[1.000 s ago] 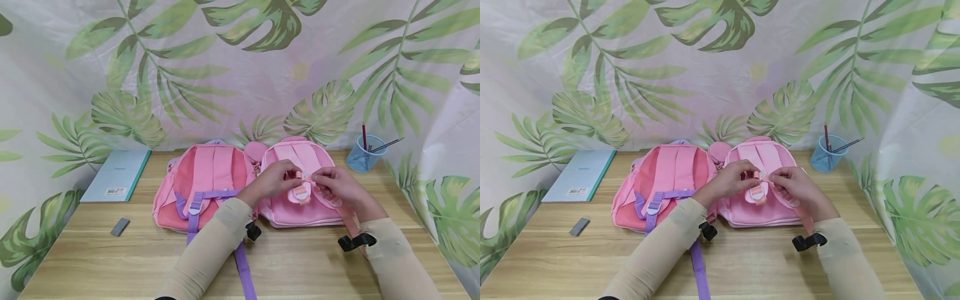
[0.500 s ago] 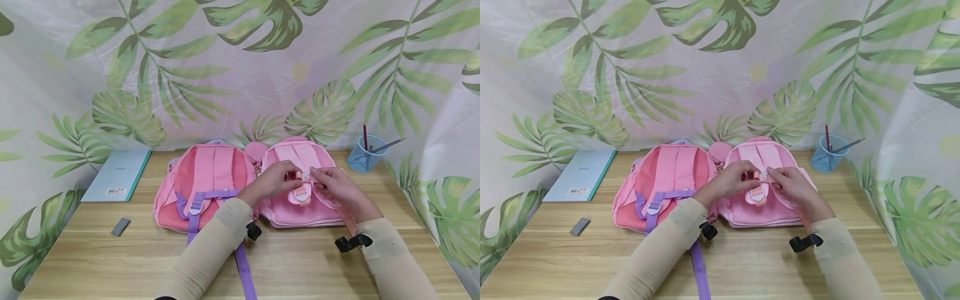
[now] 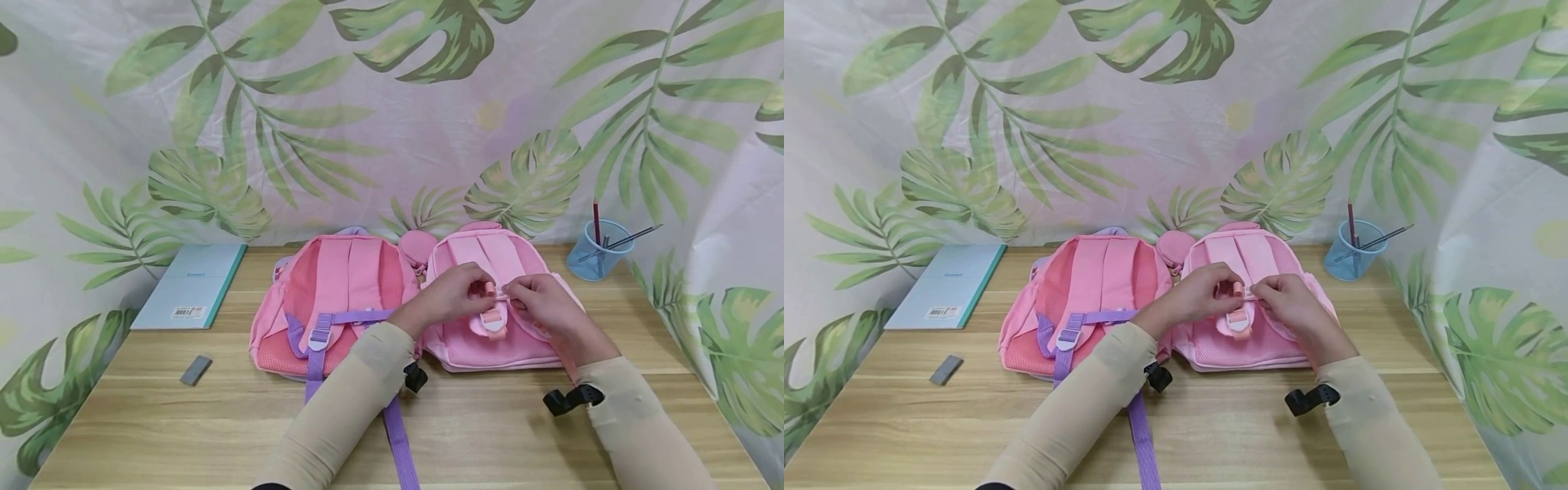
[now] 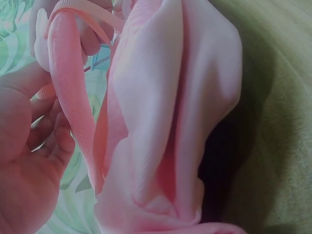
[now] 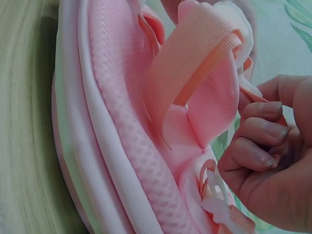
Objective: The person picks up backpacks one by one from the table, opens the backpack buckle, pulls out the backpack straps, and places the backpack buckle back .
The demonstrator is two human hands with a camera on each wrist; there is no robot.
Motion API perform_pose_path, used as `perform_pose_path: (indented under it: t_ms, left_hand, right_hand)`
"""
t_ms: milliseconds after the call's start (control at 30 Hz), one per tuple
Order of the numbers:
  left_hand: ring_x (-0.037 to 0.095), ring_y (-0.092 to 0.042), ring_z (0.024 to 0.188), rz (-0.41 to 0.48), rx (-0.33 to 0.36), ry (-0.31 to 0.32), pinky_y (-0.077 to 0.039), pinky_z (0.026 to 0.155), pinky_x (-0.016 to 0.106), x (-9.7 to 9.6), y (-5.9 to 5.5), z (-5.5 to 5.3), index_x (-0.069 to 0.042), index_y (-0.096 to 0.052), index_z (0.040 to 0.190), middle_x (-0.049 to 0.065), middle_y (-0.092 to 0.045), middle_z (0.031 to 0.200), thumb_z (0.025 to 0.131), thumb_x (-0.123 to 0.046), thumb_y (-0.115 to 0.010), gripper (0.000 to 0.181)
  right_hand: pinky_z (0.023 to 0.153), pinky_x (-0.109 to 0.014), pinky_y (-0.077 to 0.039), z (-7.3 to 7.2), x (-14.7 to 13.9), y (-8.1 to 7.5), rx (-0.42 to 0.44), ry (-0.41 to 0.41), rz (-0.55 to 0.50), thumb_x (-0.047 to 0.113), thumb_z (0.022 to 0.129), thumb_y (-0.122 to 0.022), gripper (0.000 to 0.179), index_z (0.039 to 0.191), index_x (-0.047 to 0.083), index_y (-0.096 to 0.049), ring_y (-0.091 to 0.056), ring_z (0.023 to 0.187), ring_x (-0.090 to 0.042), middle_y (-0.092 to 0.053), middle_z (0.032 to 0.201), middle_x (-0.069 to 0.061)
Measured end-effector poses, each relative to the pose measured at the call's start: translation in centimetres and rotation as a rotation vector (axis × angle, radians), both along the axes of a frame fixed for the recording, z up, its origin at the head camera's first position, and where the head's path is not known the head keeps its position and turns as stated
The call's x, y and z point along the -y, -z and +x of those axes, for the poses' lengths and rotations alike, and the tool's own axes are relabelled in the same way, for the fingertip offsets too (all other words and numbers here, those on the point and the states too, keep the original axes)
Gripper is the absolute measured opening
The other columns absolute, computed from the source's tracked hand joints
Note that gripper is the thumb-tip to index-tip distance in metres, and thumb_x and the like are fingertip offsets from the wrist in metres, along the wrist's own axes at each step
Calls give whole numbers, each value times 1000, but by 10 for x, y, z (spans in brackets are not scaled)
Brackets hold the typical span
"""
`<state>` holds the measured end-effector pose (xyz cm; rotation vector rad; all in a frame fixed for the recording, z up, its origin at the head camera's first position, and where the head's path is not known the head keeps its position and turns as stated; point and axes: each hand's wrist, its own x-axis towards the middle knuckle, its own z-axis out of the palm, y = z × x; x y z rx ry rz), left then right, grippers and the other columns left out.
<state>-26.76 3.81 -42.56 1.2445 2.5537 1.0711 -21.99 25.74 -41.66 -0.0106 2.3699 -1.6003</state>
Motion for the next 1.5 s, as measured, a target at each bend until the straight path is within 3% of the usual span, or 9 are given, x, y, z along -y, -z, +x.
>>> perform_pose_path:
  t_ms: [300, 567, 867, 1033, 1300, 1500]
  left_hand:
    - [12, -57, 91, -39, -29, 6, -45, 86, 22, -1, 1, -4, -7, -75, 104, 4, -69, 95, 98, -24, -78, 18]
    - [13, -57, 95, -71, -10, 9, -46, 89, 23, 1, 4, -5, -7, -74, 107, 4, -69, 98, 99, -23, -76, 18]
    - [13, -60, 95, -68, 0, 25, -48, 89, 21, 1, 8, -3, -6, -76, 107, 6, -71, 100, 99, -20, -75, 16]
    - [12, -61, 94, -65, 28, 5, -48, 87, 19, -1, 9, -2, -6, -75, 108, 5, -70, 100, 99, -20, -75, 17]
    - [11, -62, 97, -69, 51, -19, -50, 89, 19, -1, 1, 2, -8, -75, 116, 3, -70, 105, 101, -25, -74, 22]
    - [11, -59, 93, 34, 130, -55, -49, 83, 22, 3, -11, 4, -8, -71, 124, 2, -67, 103, 101, -30, -78, 33]
  right_hand:
    - [55, -17, -40, 2, 4, 1, 82, 77, -170, 11, 110, -53, 25, 89, 6, -67, -43, 58, -2, -45, 64, 11]
    - [54, -17, -38, 3, 5, -1, 93, 100, -234, 11, 109, -52, 24, 89, 10, -67, -40, 56, -2, -45, 66, 9]
    - [54, -22, -24, 6, 4, -5, 59, 40, -363, 7, 111, -47, 33, 85, 12, -66, -35, 54, -3, -39, 66, 7]
    - [56, -24, -21, 7, 2, -7, 67, 20, -446, 7, 113, -44, 35, 86, 11, -65, -34, 56, -4, -40, 68, 7]
    - [55, -22, -21, 9, -1, -7, 69, 62, -490, 8, 114, -44, 37, 87, 13, -69, -35, 56, -5, -43, 68, 7]
    - [56, -24, -21, 8, -1, -8, 81, 60, -452, 12, 114, -44, 36, 88, 16, -69, -38, 56, -4, -44, 69, 7]
